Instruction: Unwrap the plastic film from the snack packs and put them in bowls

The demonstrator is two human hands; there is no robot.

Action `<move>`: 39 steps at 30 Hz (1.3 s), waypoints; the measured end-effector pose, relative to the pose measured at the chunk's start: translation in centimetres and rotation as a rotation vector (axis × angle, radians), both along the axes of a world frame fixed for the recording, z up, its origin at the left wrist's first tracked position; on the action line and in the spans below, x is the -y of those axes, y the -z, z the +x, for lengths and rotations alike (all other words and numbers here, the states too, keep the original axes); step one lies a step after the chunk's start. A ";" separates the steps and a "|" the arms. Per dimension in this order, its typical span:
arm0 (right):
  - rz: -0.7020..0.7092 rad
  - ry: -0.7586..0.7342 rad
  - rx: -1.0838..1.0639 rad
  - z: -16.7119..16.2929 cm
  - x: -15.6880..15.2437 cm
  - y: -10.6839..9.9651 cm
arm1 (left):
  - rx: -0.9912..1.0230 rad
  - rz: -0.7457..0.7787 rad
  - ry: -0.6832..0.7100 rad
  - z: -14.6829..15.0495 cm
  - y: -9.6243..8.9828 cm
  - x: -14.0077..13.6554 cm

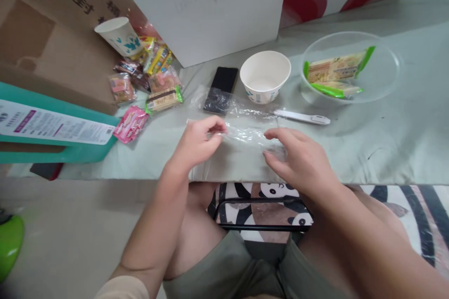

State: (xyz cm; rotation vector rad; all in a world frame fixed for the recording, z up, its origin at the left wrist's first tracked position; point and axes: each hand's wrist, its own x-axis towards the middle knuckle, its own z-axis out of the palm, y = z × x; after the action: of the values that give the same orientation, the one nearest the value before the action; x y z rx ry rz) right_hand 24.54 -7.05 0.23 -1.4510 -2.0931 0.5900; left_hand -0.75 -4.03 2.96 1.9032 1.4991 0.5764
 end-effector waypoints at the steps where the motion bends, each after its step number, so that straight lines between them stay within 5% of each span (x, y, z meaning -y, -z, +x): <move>1: -0.006 -0.026 -0.046 0.1 -0.1 0.0 | 0.072 -0.039 -0.034 -0.6 -0.1 -0.1; 5: -0.078 -0.023 -0.357 0.2 -0.3 0.0 | 0.142 -0.099 0.023 -2.5 -0.7 -0.1; 11: -0.207 0.388 -0.768 0.3 -1.1 0.8 | -0.051 -0.127 0.060 -4.3 -0.4 -0.1; 15: -0.222 0.502 -0.723 0.1 -1.9 1.0 | 0.071 0.030 -0.165 -4.8 0.4 -0.4; 19: -0.275 0.441 -0.565 -0.5 -2.1 0.8 | 0.451 0.174 -0.324 -4.7 0.3 -0.9; 24: -0.310 0.345 -0.463 -1.2 -1.4 1.0 | 0.739 0.132 -0.530 -4.6 0.1 -1.5; 26: -0.304 0.356 -0.435 -1.3 -1.2 1.3 | 0.765 0.042 -0.543 -5.0 0.2 -1.6; 31: -0.262 0.375 -0.365 -1.1 -1.1 1.5 | 0.548 -0.333 -0.296 -6.0 0.3 -1.2; 39: -0.299 0.279 -0.234 -1.0 -1.3 0.9 | 0.638 -0.037 -0.613 -6.0 0.8 -2.3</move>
State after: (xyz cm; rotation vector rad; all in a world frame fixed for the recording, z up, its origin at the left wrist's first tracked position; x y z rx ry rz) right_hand 23.58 -5.70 -0.66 -1.7075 -1.6379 0.9378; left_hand -6.78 -1.70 2.14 1.0352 1.5977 1.2730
